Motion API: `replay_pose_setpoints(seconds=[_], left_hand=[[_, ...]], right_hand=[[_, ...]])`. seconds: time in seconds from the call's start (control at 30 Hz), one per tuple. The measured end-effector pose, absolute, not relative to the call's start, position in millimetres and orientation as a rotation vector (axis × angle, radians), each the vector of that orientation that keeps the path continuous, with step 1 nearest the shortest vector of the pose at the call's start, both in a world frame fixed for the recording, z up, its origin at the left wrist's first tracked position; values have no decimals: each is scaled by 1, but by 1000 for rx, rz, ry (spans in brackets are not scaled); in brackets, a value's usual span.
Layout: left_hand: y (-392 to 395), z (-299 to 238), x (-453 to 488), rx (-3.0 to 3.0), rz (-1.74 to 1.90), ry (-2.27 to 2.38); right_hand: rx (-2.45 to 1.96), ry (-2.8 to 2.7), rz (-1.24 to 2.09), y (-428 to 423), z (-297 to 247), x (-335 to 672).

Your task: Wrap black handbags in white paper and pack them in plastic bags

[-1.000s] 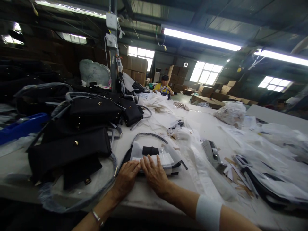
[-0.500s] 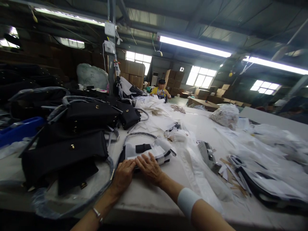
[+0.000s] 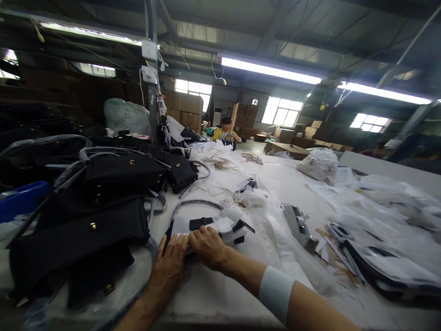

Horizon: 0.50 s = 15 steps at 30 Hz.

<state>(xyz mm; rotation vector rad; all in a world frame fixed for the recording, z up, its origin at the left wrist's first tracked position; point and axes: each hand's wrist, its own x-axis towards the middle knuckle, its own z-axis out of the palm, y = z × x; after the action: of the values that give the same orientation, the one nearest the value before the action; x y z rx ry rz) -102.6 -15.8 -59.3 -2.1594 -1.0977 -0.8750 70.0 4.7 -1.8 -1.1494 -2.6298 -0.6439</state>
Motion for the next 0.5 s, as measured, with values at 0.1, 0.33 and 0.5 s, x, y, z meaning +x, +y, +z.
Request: replay_pose_setpoints(seconds=[0.1,0.33,0.5], left_hand=[[-10,-49,-116,-2102,-848,-1025],[8,-54,-146,-2169,-880,-936],[12,-75,-153,-2238,-942,-1102]], right_hand=[[-1233,-2629,-584,3,9,59],[-1028,-2314,-264,-36,40,90],[-1100,-1770,-211,-64,25,192]])
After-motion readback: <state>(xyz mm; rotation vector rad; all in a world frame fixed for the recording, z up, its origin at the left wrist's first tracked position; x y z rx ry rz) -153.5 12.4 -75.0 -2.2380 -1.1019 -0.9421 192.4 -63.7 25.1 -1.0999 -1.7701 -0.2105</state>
